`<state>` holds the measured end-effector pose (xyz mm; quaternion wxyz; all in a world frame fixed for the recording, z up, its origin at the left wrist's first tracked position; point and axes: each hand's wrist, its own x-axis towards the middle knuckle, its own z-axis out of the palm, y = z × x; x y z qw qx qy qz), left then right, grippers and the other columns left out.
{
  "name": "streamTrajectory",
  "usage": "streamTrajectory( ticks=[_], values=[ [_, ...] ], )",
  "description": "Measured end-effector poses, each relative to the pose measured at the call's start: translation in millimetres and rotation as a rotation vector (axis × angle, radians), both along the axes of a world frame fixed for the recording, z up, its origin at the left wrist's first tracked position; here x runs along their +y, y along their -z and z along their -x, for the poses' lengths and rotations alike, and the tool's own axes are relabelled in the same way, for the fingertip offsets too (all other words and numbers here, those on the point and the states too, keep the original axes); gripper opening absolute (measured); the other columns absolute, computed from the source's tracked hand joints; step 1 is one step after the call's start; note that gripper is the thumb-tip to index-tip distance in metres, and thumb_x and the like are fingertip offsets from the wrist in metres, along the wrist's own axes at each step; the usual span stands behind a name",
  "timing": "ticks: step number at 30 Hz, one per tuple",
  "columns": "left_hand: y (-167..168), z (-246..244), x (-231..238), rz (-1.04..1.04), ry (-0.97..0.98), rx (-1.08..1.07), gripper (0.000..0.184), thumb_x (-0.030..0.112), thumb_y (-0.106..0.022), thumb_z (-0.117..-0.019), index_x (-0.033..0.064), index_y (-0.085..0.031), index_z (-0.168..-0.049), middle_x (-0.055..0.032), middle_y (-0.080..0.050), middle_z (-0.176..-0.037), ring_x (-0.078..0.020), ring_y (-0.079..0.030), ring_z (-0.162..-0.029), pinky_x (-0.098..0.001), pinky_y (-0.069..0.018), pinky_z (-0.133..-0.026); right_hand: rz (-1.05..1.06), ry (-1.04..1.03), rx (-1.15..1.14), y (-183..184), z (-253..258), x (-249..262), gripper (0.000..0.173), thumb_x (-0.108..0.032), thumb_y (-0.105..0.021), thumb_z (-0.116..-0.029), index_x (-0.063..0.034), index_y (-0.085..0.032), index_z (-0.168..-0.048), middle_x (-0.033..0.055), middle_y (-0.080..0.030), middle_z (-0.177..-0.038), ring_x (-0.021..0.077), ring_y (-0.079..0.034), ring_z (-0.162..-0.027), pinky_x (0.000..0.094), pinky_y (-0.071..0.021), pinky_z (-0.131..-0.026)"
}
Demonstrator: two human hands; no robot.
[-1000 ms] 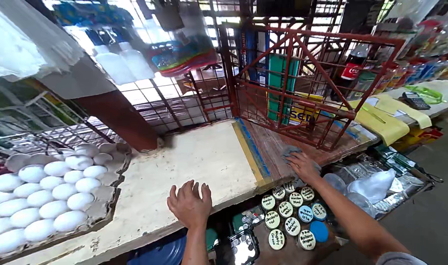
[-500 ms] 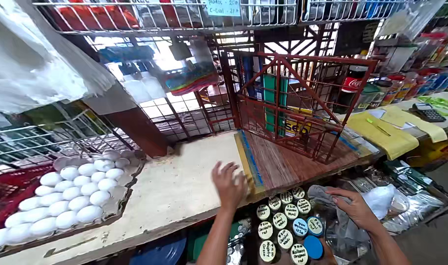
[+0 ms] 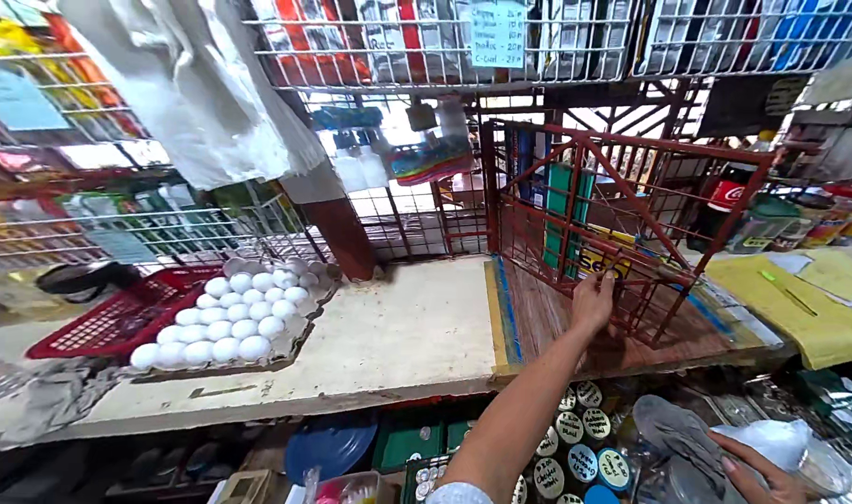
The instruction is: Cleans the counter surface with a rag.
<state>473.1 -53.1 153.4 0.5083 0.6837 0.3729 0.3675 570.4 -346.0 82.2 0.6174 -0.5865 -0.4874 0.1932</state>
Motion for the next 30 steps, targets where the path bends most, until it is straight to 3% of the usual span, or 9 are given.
streamTrajectory(
  ticks=[2, 5, 10, 13, 17, 21, 24, 26, 30],
  values=[
    [1.6, -1.2, 1.0, -0.012, -0.016, -0.020, 0.040, 0.031, -0.046, -0.1098, 0.0023, -0.059, -0.134, -0.0220, -0.065, -0.126, -0.0323, -0.062, -0.119, -0.0509, -0.0464, -0.105, -0.003, 0.032, 0.030, -0.1, -1.3, -1.6, 0.028, 0.006, -0.048, -0.0896, 0.0162, -0.065, -0.110, 0.0020, -0.073, -0.112, -0.0088, -0.063, -0.108, 0.0142, -0.0479, -0.102],
    [-2.5, 0.4, 1.0, -0.066, 0.008, -0.067, 0.042, 0.030, -0.054, -0.1063, 0.0016, -0.057, -0.136, -0.0218, -0.061, -0.134, -0.0316, -0.060, -0.124, -0.0500, -0.0464, -0.107, -0.002, 0.077, 0.077, 0.0, -1.3, 2.4, 0.029, 0.005, -0.046, -0.0907, 0.0167, -0.063, -0.111, 0.0003, -0.072, -0.109, -0.0104, -0.062, -0.104, 0.0121, -0.0488, -0.098],
    [-10.0, 2.2, 8.4, -0.065, 0.051, -0.091, 0.037, 0.028, -0.053, -0.1072, -0.0013, -0.059, -0.128, -0.0215, -0.064, -0.121, -0.0287, -0.064, -0.108, -0.0479, -0.0506, -0.097, -0.047, 0.079, 0.120, 18.4, -8.1, 14.3, 0.028, -0.001, -0.049, -0.0955, 0.0147, -0.062, -0.116, 0.0003, -0.072, -0.108, -0.0088, -0.065, -0.098, 0.0144, -0.0522, -0.094],
    [-10.0, 11.2, 7.7, -0.086, 0.052, -0.051, 0.036, 0.029, -0.050, -0.1084, -0.0015, -0.058, -0.127, -0.0218, -0.064, -0.116, -0.0298, -0.064, -0.106, -0.0481, -0.0509, -0.096, -0.021, 0.096, 0.152, 2.6, 6.1, 16.2, 0.029, 0.005, -0.044, -0.0932, 0.0153, -0.061, -0.114, -0.0034, -0.071, -0.107, -0.0108, -0.063, -0.100, 0.0127, -0.0512, -0.095],
    [-4.8, 28.7, 3.8, -0.129, 0.043, -0.052, 0.033, 0.022, -0.043, -0.1106, -0.0055, -0.058, -0.123, -0.0212, -0.064, -0.110, -0.0274, -0.063, -0.102, -0.0447, -0.0503, -0.094, -0.028, 0.089, 0.140, 4.8, 8.0, 16.9, 0.030, 0.003, -0.044, -0.0936, 0.0170, -0.060, -0.115, -0.0017, -0.070, -0.109, -0.0102, -0.063, -0.101, 0.0131, -0.0509, -0.095],
    [7.5, 60.0, -1.2, -0.204, 0.009, -0.120, 0.039, 0.022, -0.039, -0.1105, -0.0095, -0.059, -0.122, -0.0239, -0.064, -0.112, -0.0285, -0.063, -0.106, -0.0451, -0.0497, -0.097, -0.085, 0.040, 0.091, 26.5, -12.6, 10.4, 0.032, -0.005, -0.047, -0.0993, 0.0171, -0.060, -0.119, 0.0058, -0.072, -0.115, -0.0044, -0.065, -0.105, 0.0167, -0.0496, -0.100],
    [20.2, 94.5, -4.6, -0.297, -0.064, -0.214, 0.038, 0.018, -0.038, -0.1077, -0.0128, -0.059, -0.114, -0.0189, -0.064, -0.101, -0.0192, -0.063, -0.095, -0.0377, -0.0514, -0.091, -0.080, 0.065, 0.168, 7.8, -2.2, 7.9, 0.030, -0.002, -0.041, -0.0971, 0.0087, -0.062, -0.116, -0.0096, -0.071, -0.108, -0.0088, -0.064, -0.101, 0.0152, -0.0518, -0.097],
    [26.7, 121.3, -5.5, -0.298, -0.115, -0.256, 0.038, 0.017, -0.036, -0.1074, -0.0148, -0.058, -0.113, -0.0168, -0.065, -0.097, -0.0158, -0.064, -0.091, -0.0351, -0.0533, -0.088, -0.070, 0.081, 0.201, 3.0, -0.2, 8.7, 0.031, -0.001, -0.039, -0.0969, 0.0075, -0.062, -0.116, -0.0115, -0.072, -0.106, -0.0094, -0.065, -0.099, 0.0147, -0.0525, -0.096],
    [29.4, 175.5, -3.1, -0.237, -0.239, -0.329, 0.035, 0.012, -0.030, -0.1091, -0.0130, -0.055, -0.111, -0.0093, -0.064, -0.093, -0.0095, -0.065, -0.087, -0.0309, -0.0554, -0.087, -0.036, 0.102, 0.203, 16.8, -5.7, 18.8, 0.031, -0.001, -0.040, -0.0999, 0.0157, -0.058, -0.120, 0.0002, -0.071, -0.111, -0.0083, -0.065, -0.098, 0.0141, -0.0520, -0.094]
  ],
)
